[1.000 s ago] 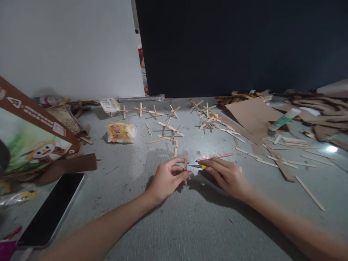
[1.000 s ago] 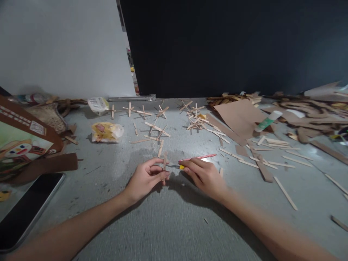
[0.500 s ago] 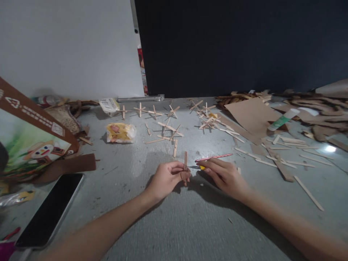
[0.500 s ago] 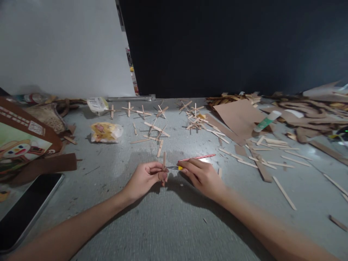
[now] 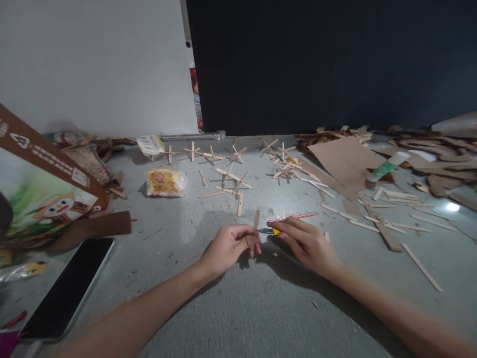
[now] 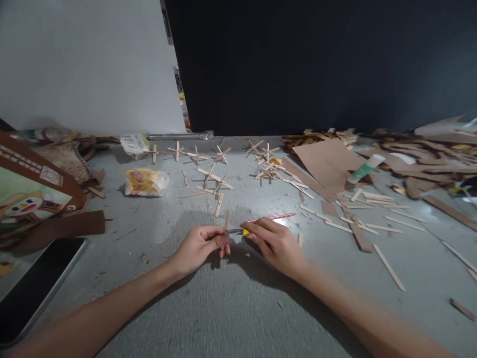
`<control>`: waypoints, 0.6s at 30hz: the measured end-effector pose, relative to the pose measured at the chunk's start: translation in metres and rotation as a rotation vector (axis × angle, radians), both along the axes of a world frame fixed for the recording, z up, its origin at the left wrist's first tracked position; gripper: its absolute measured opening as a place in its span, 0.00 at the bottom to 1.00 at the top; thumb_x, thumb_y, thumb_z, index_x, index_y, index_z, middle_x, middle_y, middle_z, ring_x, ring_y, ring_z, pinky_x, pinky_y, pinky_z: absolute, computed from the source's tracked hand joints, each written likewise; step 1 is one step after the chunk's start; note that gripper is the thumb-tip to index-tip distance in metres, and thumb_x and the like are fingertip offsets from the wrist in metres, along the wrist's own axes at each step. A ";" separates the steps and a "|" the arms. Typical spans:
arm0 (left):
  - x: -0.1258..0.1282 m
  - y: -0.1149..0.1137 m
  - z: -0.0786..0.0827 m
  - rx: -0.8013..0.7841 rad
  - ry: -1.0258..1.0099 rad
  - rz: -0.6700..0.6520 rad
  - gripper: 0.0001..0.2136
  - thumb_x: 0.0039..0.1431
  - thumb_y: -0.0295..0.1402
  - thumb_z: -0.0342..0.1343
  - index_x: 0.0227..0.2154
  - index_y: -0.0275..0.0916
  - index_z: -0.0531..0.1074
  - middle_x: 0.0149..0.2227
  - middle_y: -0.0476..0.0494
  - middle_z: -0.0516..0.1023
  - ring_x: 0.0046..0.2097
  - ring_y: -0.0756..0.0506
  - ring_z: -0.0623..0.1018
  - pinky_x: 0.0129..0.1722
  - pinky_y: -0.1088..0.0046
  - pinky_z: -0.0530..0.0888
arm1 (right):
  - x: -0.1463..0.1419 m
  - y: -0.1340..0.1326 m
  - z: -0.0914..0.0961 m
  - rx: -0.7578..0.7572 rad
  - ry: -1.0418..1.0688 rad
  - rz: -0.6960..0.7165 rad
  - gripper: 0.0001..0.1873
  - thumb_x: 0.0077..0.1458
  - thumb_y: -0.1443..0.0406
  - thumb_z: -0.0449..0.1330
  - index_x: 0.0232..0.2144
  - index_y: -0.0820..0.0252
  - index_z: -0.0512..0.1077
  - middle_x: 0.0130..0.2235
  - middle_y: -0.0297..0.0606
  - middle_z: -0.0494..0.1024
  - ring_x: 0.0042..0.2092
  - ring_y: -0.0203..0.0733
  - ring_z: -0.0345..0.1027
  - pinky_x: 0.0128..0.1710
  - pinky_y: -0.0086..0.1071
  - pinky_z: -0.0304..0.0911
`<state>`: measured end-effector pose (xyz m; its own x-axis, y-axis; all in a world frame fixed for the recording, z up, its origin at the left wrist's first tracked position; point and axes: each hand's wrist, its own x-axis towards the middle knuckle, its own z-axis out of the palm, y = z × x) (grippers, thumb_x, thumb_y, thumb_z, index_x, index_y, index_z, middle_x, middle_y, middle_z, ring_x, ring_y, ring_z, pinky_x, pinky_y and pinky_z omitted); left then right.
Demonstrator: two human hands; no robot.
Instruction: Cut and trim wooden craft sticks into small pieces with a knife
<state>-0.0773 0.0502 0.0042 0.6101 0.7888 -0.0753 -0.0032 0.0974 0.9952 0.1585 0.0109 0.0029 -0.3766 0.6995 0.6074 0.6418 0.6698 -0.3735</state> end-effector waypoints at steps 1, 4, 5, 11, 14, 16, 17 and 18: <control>0.000 0.000 0.000 -0.001 -0.003 -0.014 0.20 0.62 0.51 0.62 0.27 0.37 0.75 0.27 0.44 0.78 0.27 0.50 0.73 0.30 0.73 0.67 | 0.000 0.000 0.000 -0.006 -0.001 0.000 0.18 0.73 0.68 0.52 0.55 0.56 0.79 0.43 0.45 0.84 0.41 0.44 0.81 0.41 0.35 0.78; 0.000 0.002 0.000 0.003 0.002 -0.040 0.22 0.62 0.53 0.62 0.25 0.38 0.73 0.25 0.46 0.76 0.27 0.50 0.73 0.30 0.73 0.67 | -0.004 -0.002 -0.001 -0.006 0.004 -0.013 0.18 0.74 0.67 0.51 0.54 0.57 0.79 0.43 0.46 0.84 0.43 0.44 0.81 0.42 0.35 0.77; -0.001 0.002 0.001 0.009 0.005 -0.042 0.22 0.62 0.53 0.62 0.25 0.38 0.73 0.25 0.47 0.75 0.27 0.50 0.72 0.30 0.73 0.67 | -0.004 -0.002 0.000 -0.004 0.006 -0.013 0.17 0.74 0.67 0.51 0.53 0.57 0.79 0.43 0.45 0.84 0.42 0.44 0.81 0.42 0.34 0.77; -0.002 0.000 0.007 0.034 0.008 0.006 0.23 0.63 0.53 0.61 0.23 0.38 0.72 0.24 0.48 0.73 0.27 0.51 0.70 0.30 0.74 0.66 | -0.003 0.001 0.002 -0.038 0.024 -0.009 0.17 0.74 0.67 0.51 0.52 0.58 0.79 0.38 0.43 0.82 0.37 0.42 0.78 0.38 0.33 0.75; -0.002 0.000 0.009 0.054 0.056 -0.005 0.24 0.62 0.54 0.61 0.23 0.38 0.73 0.23 0.48 0.72 0.27 0.50 0.70 0.29 0.74 0.65 | -0.004 0.000 0.001 -0.054 0.035 -0.002 0.17 0.73 0.67 0.51 0.53 0.57 0.78 0.41 0.44 0.82 0.40 0.43 0.80 0.40 0.34 0.76; -0.002 0.000 0.010 0.063 0.063 -0.011 0.23 0.62 0.54 0.61 0.22 0.38 0.73 0.23 0.48 0.72 0.26 0.50 0.69 0.29 0.74 0.66 | -0.005 0.000 0.001 -0.066 0.039 0.008 0.17 0.73 0.67 0.51 0.54 0.56 0.78 0.41 0.45 0.83 0.41 0.44 0.80 0.41 0.35 0.76; -0.002 0.000 0.011 0.064 0.056 -0.011 0.23 0.62 0.54 0.61 0.22 0.39 0.73 0.23 0.48 0.72 0.26 0.50 0.69 0.30 0.73 0.66 | -0.005 0.000 0.001 -0.074 0.038 0.013 0.17 0.73 0.67 0.51 0.54 0.56 0.78 0.41 0.45 0.83 0.41 0.44 0.80 0.41 0.35 0.77; -0.002 0.000 0.012 0.061 0.048 -0.010 0.24 0.62 0.54 0.61 0.22 0.39 0.73 0.23 0.48 0.72 0.27 0.50 0.70 0.30 0.73 0.66 | -0.005 0.000 0.002 -0.082 0.037 0.018 0.17 0.73 0.67 0.51 0.54 0.55 0.78 0.41 0.45 0.83 0.40 0.45 0.80 0.40 0.36 0.77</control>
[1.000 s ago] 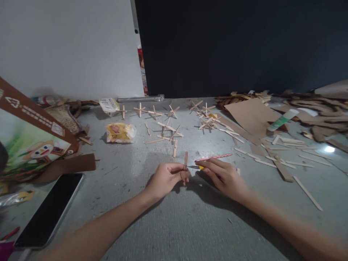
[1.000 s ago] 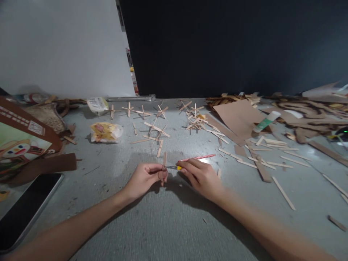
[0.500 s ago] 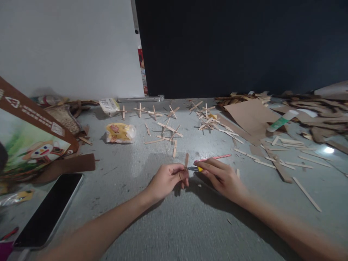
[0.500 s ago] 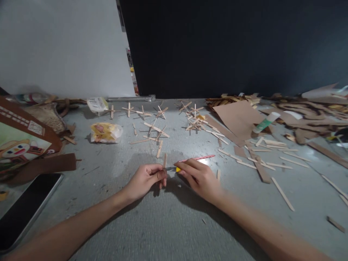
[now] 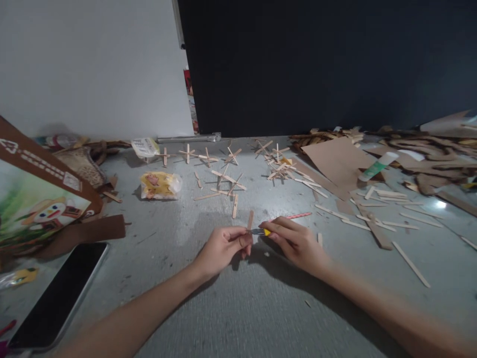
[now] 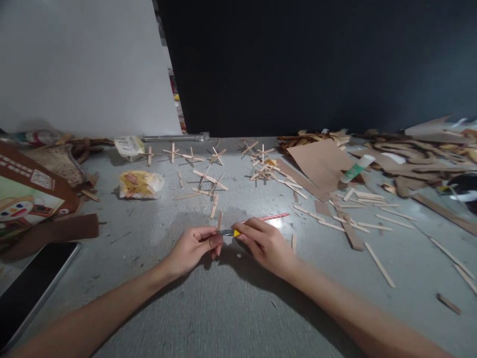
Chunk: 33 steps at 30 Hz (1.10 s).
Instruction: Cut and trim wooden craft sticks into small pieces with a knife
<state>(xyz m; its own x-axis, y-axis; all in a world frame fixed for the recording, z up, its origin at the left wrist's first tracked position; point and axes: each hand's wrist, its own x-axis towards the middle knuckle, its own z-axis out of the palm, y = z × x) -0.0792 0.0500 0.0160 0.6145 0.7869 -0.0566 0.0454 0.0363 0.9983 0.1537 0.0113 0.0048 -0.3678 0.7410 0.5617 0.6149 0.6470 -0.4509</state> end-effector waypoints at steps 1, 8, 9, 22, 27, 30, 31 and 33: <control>0.000 0.000 0.000 -0.004 -0.007 0.005 0.24 0.62 0.54 0.61 0.22 0.38 0.73 0.23 0.48 0.72 0.27 0.50 0.70 0.30 0.73 0.67 | 0.001 0.000 0.001 -0.007 0.000 0.001 0.17 0.73 0.67 0.51 0.54 0.55 0.78 0.41 0.45 0.83 0.39 0.45 0.80 0.40 0.36 0.77; -0.001 -0.001 -0.002 0.026 0.027 0.029 0.25 0.63 0.54 0.60 0.22 0.38 0.73 0.23 0.48 0.72 0.27 0.50 0.70 0.29 0.74 0.66 | 0.001 0.002 0.005 -0.056 -0.004 -0.007 0.18 0.74 0.64 0.50 0.52 0.54 0.79 0.39 0.45 0.83 0.38 0.46 0.79 0.39 0.37 0.77; -0.001 0.000 -0.002 0.036 0.035 0.027 0.25 0.63 0.54 0.60 0.21 0.38 0.73 0.22 0.48 0.71 0.27 0.50 0.70 0.29 0.74 0.65 | 0.000 0.002 0.005 -0.058 0.006 -0.005 0.17 0.74 0.63 0.50 0.52 0.54 0.79 0.40 0.45 0.83 0.38 0.46 0.79 0.39 0.37 0.76; 0.000 -0.003 -0.004 0.000 -0.054 0.025 0.25 0.62 0.56 0.61 0.22 0.38 0.73 0.24 0.47 0.72 0.28 0.50 0.70 0.31 0.73 0.67 | -0.001 0.001 0.008 -0.077 0.026 0.014 0.18 0.74 0.64 0.50 0.52 0.54 0.79 0.38 0.43 0.82 0.37 0.44 0.79 0.38 0.34 0.74; 0.001 -0.002 -0.003 0.043 -0.032 0.022 0.25 0.62 0.56 0.61 0.21 0.39 0.71 0.22 0.49 0.71 0.26 0.50 0.69 0.30 0.73 0.66 | -0.004 0.001 0.009 -0.115 0.021 0.015 0.17 0.73 0.64 0.50 0.51 0.54 0.79 0.38 0.44 0.83 0.38 0.46 0.79 0.38 0.35 0.74; 0.002 -0.001 -0.003 0.070 -0.013 0.034 0.25 0.62 0.56 0.60 0.21 0.39 0.71 0.22 0.49 0.70 0.26 0.50 0.68 0.29 0.74 0.66 | -0.006 0.000 0.011 -0.150 0.020 -0.005 0.17 0.73 0.63 0.50 0.49 0.55 0.79 0.36 0.43 0.82 0.36 0.45 0.78 0.36 0.35 0.73; 0.002 0.000 -0.003 0.073 -0.008 0.037 0.25 0.62 0.56 0.60 0.21 0.39 0.71 0.22 0.49 0.70 0.26 0.50 0.68 0.29 0.74 0.65 | -0.007 0.000 0.012 -0.158 0.022 -0.010 0.17 0.73 0.63 0.50 0.49 0.55 0.79 0.36 0.43 0.82 0.35 0.45 0.78 0.35 0.35 0.73; 0.002 0.000 -0.003 0.069 -0.008 0.040 0.25 0.62 0.56 0.60 0.21 0.38 0.71 0.22 0.49 0.70 0.26 0.50 0.68 0.29 0.74 0.65 | -0.009 -0.001 0.014 -0.184 0.026 -0.016 0.18 0.74 0.62 0.49 0.47 0.56 0.79 0.34 0.42 0.82 0.33 0.44 0.77 0.34 0.35 0.72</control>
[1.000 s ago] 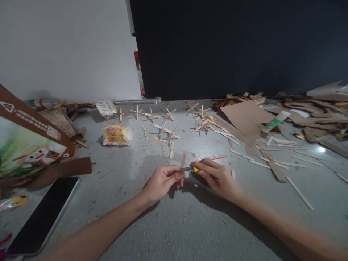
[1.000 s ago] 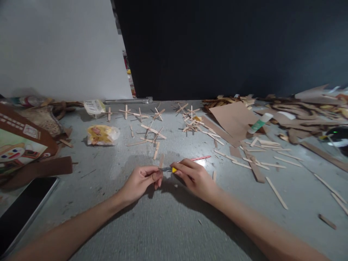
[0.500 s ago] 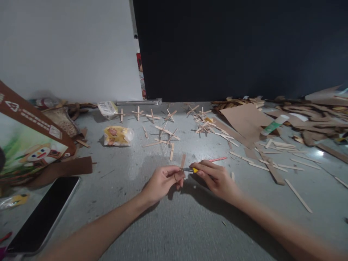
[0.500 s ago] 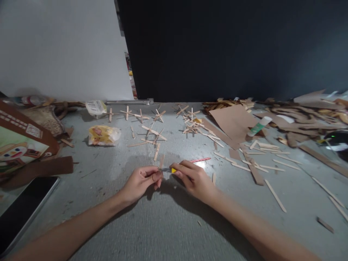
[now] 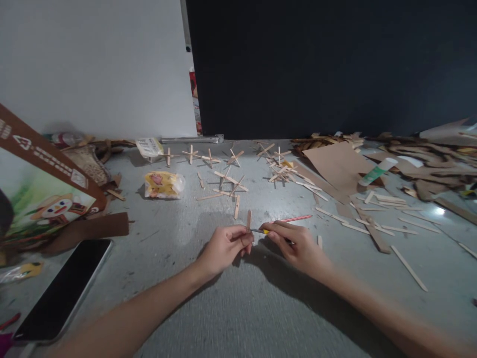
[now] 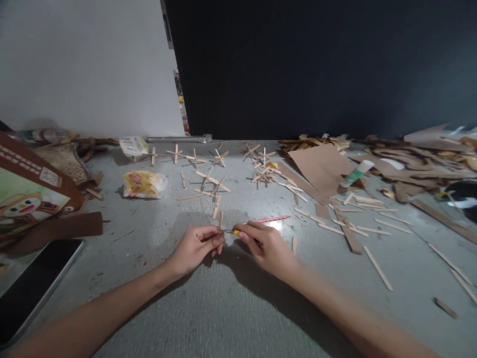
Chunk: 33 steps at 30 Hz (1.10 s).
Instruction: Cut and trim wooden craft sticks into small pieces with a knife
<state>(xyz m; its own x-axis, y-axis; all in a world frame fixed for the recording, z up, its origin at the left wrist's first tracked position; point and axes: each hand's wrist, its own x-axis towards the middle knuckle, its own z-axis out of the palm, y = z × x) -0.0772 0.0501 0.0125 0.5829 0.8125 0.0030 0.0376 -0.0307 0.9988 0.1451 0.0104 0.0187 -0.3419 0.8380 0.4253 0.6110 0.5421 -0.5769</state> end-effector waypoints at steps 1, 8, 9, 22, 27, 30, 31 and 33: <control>0.000 0.000 0.000 -0.008 -0.008 -0.001 0.25 0.62 0.55 0.60 0.21 0.38 0.71 0.22 0.49 0.71 0.26 0.51 0.68 0.29 0.74 0.65 | -0.001 0.000 0.001 -0.015 0.005 -0.003 0.19 0.74 0.61 0.49 0.46 0.56 0.79 0.33 0.42 0.82 0.32 0.44 0.76 0.33 0.34 0.71; 0.000 -0.002 -0.001 -0.058 -0.016 0.025 0.25 0.61 0.56 0.62 0.23 0.38 0.72 0.24 0.48 0.73 0.26 0.51 0.68 0.28 0.75 0.64 | -0.002 -0.002 0.006 -0.154 0.017 -0.056 0.28 0.75 0.51 0.46 0.31 0.56 0.76 0.21 0.35 0.72 0.23 0.39 0.64 0.22 0.32 0.60; 0.000 -0.002 -0.001 -0.059 -0.011 0.027 0.25 0.61 0.56 0.62 0.24 0.38 0.72 0.24 0.48 0.73 0.26 0.51 0.68 0.28 0.75 0.64 | -0.002 -0.001 0.006 -0.185 0.025 -0.057 0.29 0.75 0.51 0.45 0.29 0.56 0.74 0.20 0.34 0.70 0.22 0.39 0.62 0.22 0.32 0.58; 0.002 -0.002 -0.008 -0.114 -0.071 0.007 0.22 0.58 0.54 0.66 0.28 0.37 0.72 0.26 0.49 0.74 0.26 0.52 0.69 0.28 0.75 0.64 | 0.005 -0.002 0.005 -0.440 0.242 -0.114 0.31 0.71 0.44 0.48 0.26 0.57 0.69 0.20 0.31 0.66 0.21 0.36 0.59 0.21 0.30 0.56; 0.003 -0.003 -0.005 -0.126 -0.054 0.026 0.23 0.56 0.55 0.66 0.28 0.38 0.72 0.25 0.50 0.73 0.25 0.52 0.69 0.29 0.74 0.65 | 0.007 -0.006 0.003 -0.049 0.062 -0.117 0.19 0.73 0.58 0.51 0.39 0.57 0.80 0.30 0.38 0.81 0.31 0.42 0.75 0.33 0.33 0.69; 0.003 -0.004 -0.004 -0.106 -0.065 0.017 0.22 0.57 0.54 0.65 0.27 0.38 0.72 0.25 0.50 0.73 0.26 0.52 0.68 0.29 0.74 0.65 | 0.007 -0.005 0.001 -0.002 0.015 -0.075 0.18 0.73 0.61 0.51 0.45 0.55 0.81 0.36 0.41 0.85 0.35 0.45 0.80 0.35 0.35 0.72; 0.003 -0.004 -0.004 -0.102 -0.068 0.012 0.22 0.58 0.54 0.65 0.27 0.38 0.72 0.25 0.50 0.72 0.26 0.52 0.68 0.29 0.74 0.65 | 0.007 -0.004 0.000 0.002 0.007 -0.069 0.18 0.73 0.62 0.51 0.45 0.54 0.81 0.38 0.42 0.86 0.37 0.46 0.81 0.36 0.36 0.74; 0.003 -0.004 -0.005 -0.098 -0.073 0.006 0.22 0.59 0.53 0.65 0.27 0.38 0.71 0.25 0.50 0.72 0.26 0.52 0.68 0.29 0.74 0.64 | 0.006 -0.004 0.000 -0.006 0.000 -0.063 0.18 0.73 0.62 0.51 0.46 0.54 0.82 0.40 0.43 0.87 0.39 0.48 0.82 0.38 0.38 0.75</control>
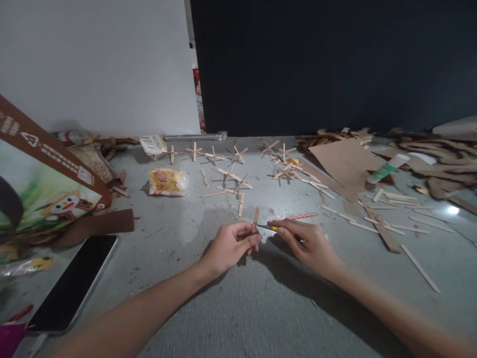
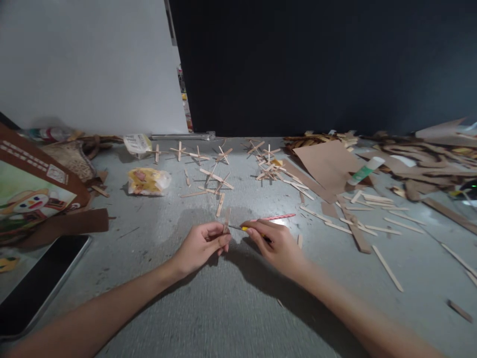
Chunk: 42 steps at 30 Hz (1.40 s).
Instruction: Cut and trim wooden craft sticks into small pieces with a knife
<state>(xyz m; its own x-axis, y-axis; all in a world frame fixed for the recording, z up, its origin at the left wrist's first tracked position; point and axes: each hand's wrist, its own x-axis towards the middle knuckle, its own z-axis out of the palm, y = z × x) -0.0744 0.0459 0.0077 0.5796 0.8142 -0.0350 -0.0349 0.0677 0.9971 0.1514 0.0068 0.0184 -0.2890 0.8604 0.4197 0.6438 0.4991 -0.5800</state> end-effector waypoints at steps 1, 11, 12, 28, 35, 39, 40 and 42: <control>0.000 0.000 0.000 0.000 0.000 -0.001 0.21 0.59 0.53 0.64 0.28 0.38 0.71 0.25 0.50 0.73 0.26 0.52 0.68 0.29 0.75 0.64 | 0.000 0.000 0.000 -0.011 -0.001 0.000 0.18 0.73 0.62 0.51 0.46 0.54 0.82 0.40 0.43 0.87 0.39 0.48 0.83 0.39 0.39 0.76; -0.001 0.001 0.005 -0.007 -0.024 -0.009 0.22 0.59 0.53 0.64 0.26 0.38 0.71 0.25 0.49 0.73 0.25 0.53 0.68 0.29 0.74 0.64 | 0.003 0.000 0.000 -0.082 0.043 -0.026 0.21 0.73 0.58 0.51 0.45 0.55 0.84 0.39 0.43 0.87 0.38 0.48 0.83 0.40 0.37 0.75; -0.001 0.001 0.005 -0.007 -0.027 -0.009 0.22 0.60 0.53 0.64 0.26 0.37 0.71 0.25 0.49 0.73 0.25 0.53 0.68 0.29 0.74 0.64 | 0.003 0.000 0.000 -0.086 0.043 -0.031 0.21 0.73 0.58 0.51 0.45 0.55 0.84 0.39 0.42 0.87 0.38 0.48 0.82 0.40 0.37 0.74; -0.002 0.003 0.001 -0.034 -0.020 -0.015 0.22 0.59 0.53 0.65 0.27 0.37 0.72 0.25 0.49 0.74 0.25 0.53 0.68 0.29 0.74 0.66 | 0.002 -0.001 -0.003 -0.001 -0.034 -0.041 0.18 0.73 0.63 0.51 0.47 0.56 0.82 0.43 0.44 0.87 0.43 0.48 0.84 0.42 0.38 0.77; -0.004 0.005 -0.001 -0.013 0.012 -0.054 0.23 0.62 0.53 0.62 0.26 0.38 0.70 0.24 0.49 0.73 0.25 0.53 0.67 0.28 0.74 0.63 | 0.001 -0.004 -0.007 0.035 -0.089 -0.030 0.18 0.73 0.64 0.51 0.50 0.57 0.81 0.46 0.44 0.87 0.46 0.47 0.83 0.45 0.36 0.77; -0.004 0.005 -0.005 -0.012 0.013 -0.058 0.22 0.63 0.53 0.62 0.26 0.38 0.70 0.24 0.49 0.72 0.25 0.52 0.67 0.27 0.74 0.62 | -0.001 -0.003 -0.010 0.033 -0.099 -0.036 0.18 0.74 0.64 0.51 0.52 0.57 0.80 0.47 0.45 0.86 0.46 0.47 0.83 0.45 0.36 0.76; -0.004 0.005 -0.006 -0.014 0.009 -0.051 0.21 0.63 0.52 0.62 0.27 0.38 0.70 0.24 0.49 0.72 0.25 0.52 0.67 0.27 0.74 0.62 | -0.001 -0.002 -0.010 0.034 -0.097 -0.032 0.18 0.74 0.64 0.51 0.52 0.57 0.80 0.46 0.45 0.86 0.45 0.47 0.83 0.44 0.36 0.76; -0.003 0.005 -0.007 -0.015 -0.001 -0.031 0.21 0.63 0.52 0.62 0.27 0.38 0.71 0.24 0.49 0.72 0.25 0.52 0.68 0.27 0.74 0.63 | -0.001 -0.001 -0.009 0.035 -0.087 -0.014 0.18 0.74 0.64 0.50 0.52 0.57 0.80 0.44 0.44 0.86 0.42 0.45 0.82 0.42 0.35 0.75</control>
